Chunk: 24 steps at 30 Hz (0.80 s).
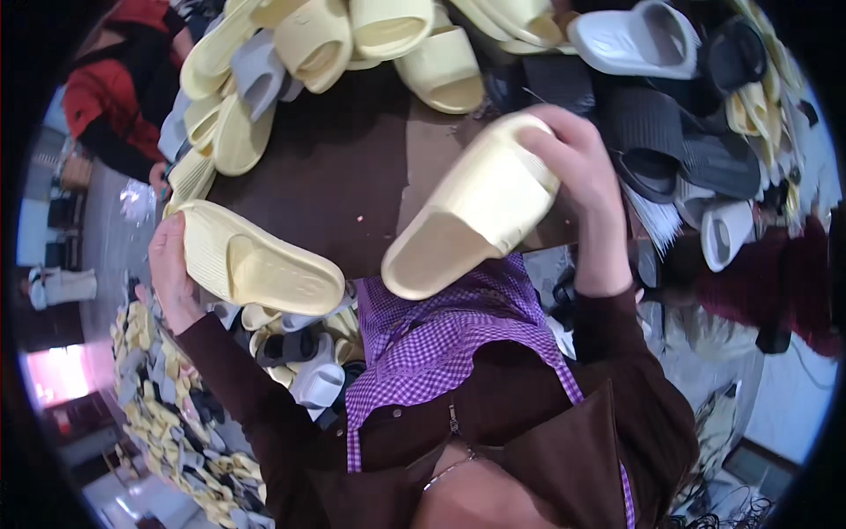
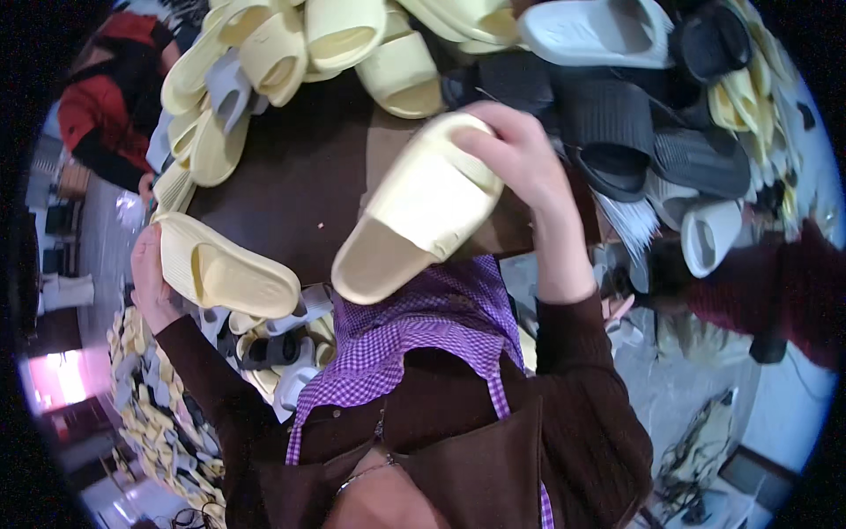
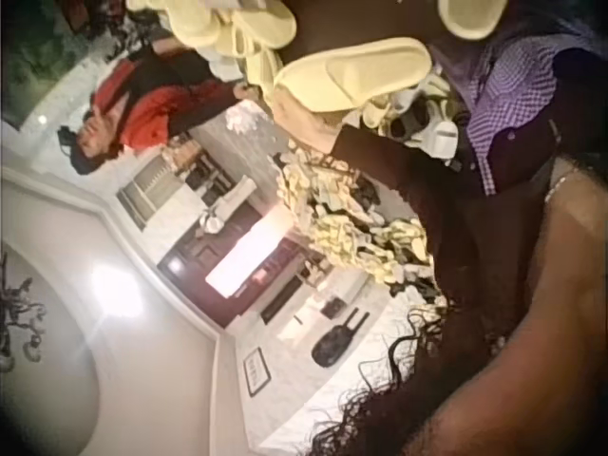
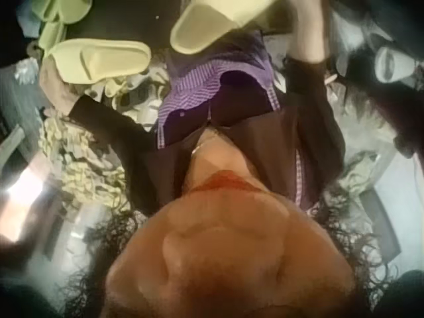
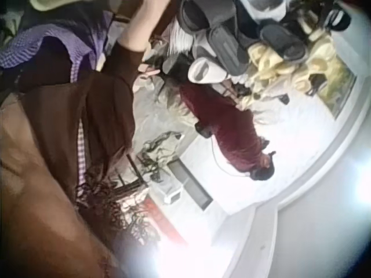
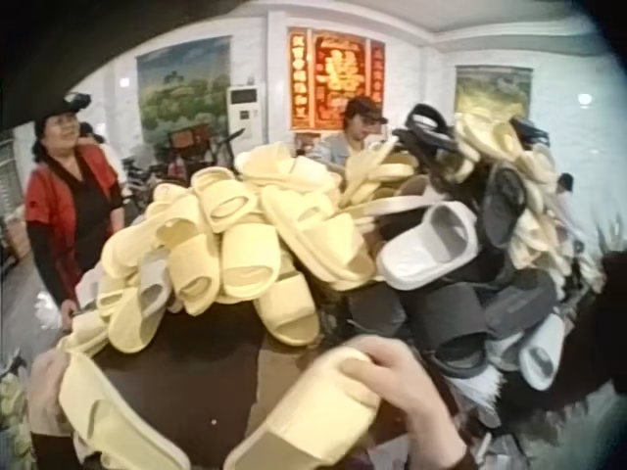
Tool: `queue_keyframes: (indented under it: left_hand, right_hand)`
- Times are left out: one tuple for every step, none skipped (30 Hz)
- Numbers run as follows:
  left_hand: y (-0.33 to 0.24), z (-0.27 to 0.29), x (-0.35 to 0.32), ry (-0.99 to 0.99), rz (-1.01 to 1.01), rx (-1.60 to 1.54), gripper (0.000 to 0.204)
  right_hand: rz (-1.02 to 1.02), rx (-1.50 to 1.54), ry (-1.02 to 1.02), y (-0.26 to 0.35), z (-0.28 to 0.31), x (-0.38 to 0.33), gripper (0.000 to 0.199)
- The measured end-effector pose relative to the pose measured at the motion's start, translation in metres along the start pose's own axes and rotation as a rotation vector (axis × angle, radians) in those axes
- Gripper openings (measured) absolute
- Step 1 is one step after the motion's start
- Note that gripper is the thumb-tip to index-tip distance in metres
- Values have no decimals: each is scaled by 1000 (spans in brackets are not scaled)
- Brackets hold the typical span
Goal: The person pairs slides together by threading plastic fasteners through each pair of slides and securing them by hand.
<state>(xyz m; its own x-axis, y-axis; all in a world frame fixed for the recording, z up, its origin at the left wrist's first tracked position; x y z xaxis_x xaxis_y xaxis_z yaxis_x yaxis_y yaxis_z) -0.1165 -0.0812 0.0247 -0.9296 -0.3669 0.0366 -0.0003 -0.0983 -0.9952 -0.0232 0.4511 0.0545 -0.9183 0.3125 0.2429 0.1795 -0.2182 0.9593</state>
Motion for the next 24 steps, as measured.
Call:
queue_keyframes:
  left_hand:
    - [0,-19,6,56,23,13,25]
    - [1,-38,12,112,47,27,25]
    - [2,-63,19,151,45,22,25]
    - [-4,-85,26,143,-77,147,26]
    - [-5,-101,29,118,-196,271,27]
    - [-7,-112,27,90,-317,393,28]
    - [-3,-123,21,108,-322,392,28]
    - [-8,-131,11,56,-457,420,28]
    - [-14,-143,-2,7,-594,438,28]
    - [-20,-141,-19,-63,-722,470,29]
    - [-19,-140,-32,-66,-723,475,29]
    - [-18,-142,-45,-64,-696,430,28]
    - [-15,-141,-58,-70,-666,389,27]
    - [-13,-139,-70,-72,-663,388,27]
    - [-10,-138,-81,-84,-620,354,26]
    - [-7,-133,-91,-101,-573,324,24]
    - [-7,-130,-102,-99,-569,323,24]
    - [-6,-124,-112,-133,-526,296,24]
    - [-4,-119,-120,-163,-484,268,24]
    - [-1,-118,-126,-152,-479,264,24]
    - [3,-116,-131,-148,-457,260,24]
    - [6,-115,-135,-145,-436,255,23]
    - [8,-117,-138,-144,-418,252,23]
    - [9,-121,-142,-135,-417,247,23]
  right_hand:
    - [22,-81,23,1,-13,10,22]
    - [41,-163,47,2,-30,21,23]
    - [145,-177,43,4,-48,30,24]
    - [172,-185,17,3,-63,40,25]
    - [199,-190,6,-3,-83,47,26]
    - [390,-234,-140,2,-94,48,27]
    - [578,-279,-286,4,-97,45,27]
    - [579,-286,-302,1,-94,39,27]
    - [445,-187,-243,-8,-91,31,27]
    - [309,-71,-162,-18,-96,18,28]
    - [176,-9,-126,-34,-97,7,27]
    - [44,43,-98,-51,-89,-5,27]
    - [-197,199,-22,-74,-84,-18,26]
    - [-438,352,55,-91,-80,-32,25]
    - [-508,386,-76,-96,-62,-42,23]
    - [-579,419,-202,-100,-47,-51,22]
    - [-581,416,-203,-104,-37,-52,22]
    - [-611,604,-327,-111,-19,-54,20]
    - [-634,793,-455,-117,-5,-56,18]
    - [-634,786,-467,-120,3,-55,18]
    - [-634,860,-524,-123,12,-55,16]
    - [-632,934,-582,-125,21,-54,15]
    - [-627,1011,-636,-128,28,-53,14]
    - [-622,1009,-646,-130,31,-51,14]
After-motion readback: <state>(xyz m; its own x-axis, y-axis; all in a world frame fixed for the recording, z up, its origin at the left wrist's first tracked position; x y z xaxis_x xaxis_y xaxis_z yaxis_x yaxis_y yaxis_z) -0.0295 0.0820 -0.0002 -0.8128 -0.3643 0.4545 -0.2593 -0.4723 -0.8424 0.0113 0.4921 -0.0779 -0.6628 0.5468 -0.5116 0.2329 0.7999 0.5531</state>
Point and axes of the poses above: each hand's wrist, its own x-axis towards the middle knuckle, its own z-axis out of the back of the hand, y = z × x, the point moved 7 cm from there along x, towards the middle knuckle, and after that the axes turned 15 degrees about -y, right-handed, at the moved point
